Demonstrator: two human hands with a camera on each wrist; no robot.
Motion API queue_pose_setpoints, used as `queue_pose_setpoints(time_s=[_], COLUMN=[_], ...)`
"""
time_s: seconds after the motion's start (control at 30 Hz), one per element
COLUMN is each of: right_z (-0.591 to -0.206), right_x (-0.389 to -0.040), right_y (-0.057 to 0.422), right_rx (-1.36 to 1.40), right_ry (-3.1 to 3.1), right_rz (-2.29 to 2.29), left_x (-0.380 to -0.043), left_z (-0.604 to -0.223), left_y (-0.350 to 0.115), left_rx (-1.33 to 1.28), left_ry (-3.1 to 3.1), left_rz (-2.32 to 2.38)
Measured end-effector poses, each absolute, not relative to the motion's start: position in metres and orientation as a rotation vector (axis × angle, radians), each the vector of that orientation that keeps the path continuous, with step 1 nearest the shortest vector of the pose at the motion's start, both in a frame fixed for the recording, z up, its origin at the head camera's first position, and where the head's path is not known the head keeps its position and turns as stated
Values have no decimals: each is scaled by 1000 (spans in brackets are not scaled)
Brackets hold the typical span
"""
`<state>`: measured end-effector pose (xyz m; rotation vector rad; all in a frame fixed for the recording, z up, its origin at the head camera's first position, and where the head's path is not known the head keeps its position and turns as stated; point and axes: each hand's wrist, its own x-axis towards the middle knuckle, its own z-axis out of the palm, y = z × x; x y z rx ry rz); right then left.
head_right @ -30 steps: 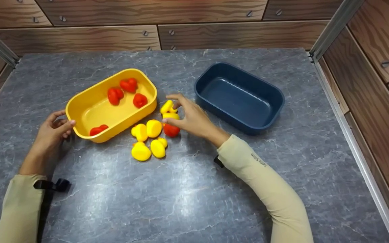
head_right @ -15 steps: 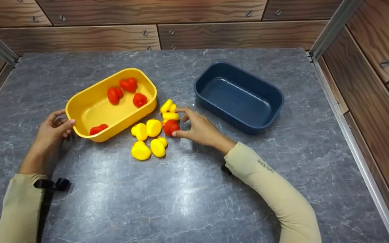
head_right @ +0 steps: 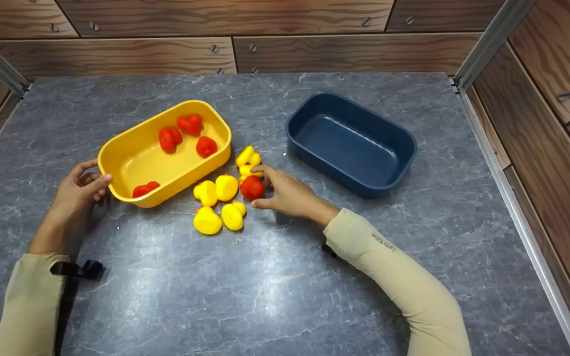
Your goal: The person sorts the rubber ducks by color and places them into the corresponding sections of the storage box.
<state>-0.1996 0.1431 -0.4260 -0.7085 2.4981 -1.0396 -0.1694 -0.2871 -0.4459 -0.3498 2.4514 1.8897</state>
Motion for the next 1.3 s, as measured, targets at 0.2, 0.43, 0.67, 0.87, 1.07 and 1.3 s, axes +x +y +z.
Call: queue_pose_setpoints(time_s=[0.2, 0.43, 0.67, 0.87, 1.07, 1.3], right_z=[-428, -427, -427, -428, -428, -418], right_x=[-201, -202, -203, -204, -203, -203], right_y=[139, 136, 136, 135, 136, 140], right_rx=[-732, -719, -735, -743, -752, -770], right_ry=[2541, 2537, 2551, 2562, 2582, 2587], right_rz=[-981, -971, -929, -931, -950, -989], left_x=[-170, -170, -170, -170, -170, -170], left_z=[-447, -447, -447, -446, -446, -447], left_y=[-288, -289, -288, -287, -286, -286], left_rx=[-343, -346, -361, -351, -337, -340], left_ry=[2463, 2476, 2447, 2446, 2447, 2431], left_rz=[1858, 1845, 1859, 1871, 1892, 1926])
